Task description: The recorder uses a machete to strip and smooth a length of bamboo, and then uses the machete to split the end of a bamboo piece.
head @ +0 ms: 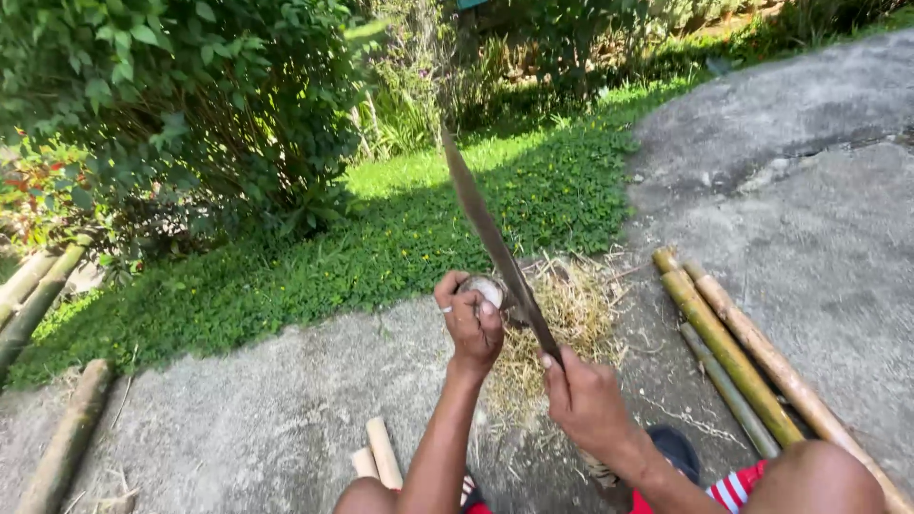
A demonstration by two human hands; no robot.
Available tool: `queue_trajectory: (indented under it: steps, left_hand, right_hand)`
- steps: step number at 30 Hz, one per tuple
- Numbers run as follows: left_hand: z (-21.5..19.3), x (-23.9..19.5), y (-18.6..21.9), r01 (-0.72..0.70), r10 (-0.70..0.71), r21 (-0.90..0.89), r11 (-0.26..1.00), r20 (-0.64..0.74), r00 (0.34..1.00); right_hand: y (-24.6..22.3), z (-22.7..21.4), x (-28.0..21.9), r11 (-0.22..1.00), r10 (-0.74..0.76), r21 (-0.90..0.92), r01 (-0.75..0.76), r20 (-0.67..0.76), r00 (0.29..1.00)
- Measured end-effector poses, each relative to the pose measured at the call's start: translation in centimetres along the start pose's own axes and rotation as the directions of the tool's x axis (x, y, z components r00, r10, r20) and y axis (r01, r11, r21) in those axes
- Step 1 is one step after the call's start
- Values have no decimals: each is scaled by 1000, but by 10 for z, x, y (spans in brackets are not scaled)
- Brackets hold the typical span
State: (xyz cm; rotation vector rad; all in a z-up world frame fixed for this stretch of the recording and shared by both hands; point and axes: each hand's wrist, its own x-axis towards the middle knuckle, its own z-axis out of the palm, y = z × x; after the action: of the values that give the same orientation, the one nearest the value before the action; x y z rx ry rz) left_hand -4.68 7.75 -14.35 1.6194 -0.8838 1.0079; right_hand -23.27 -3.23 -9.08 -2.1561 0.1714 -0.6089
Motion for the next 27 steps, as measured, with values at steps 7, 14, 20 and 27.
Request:
queue_trajectory:
  steps: [7,14,20,27]
  left_hand:
    - [6,0,-2,-1,1,-19,1000,5,1000]
    - [18,7,-20,-93,92,-22,995,-53,994]
    - [7,9,-7,-47,47,-2,999,-6,999]
    - [4,2,3,-31,31,-8,999,8,999]
  right_hand:
    - [16,6,-1,937,-345,-47,347,-301,889]
    - [51,33,25,976,-129,-181,124,-12,992]
    - [-7,-13,2,994,-103,-29,101,-73,992]
    - [52,31,2,964,-247,-129,234,-96,964]
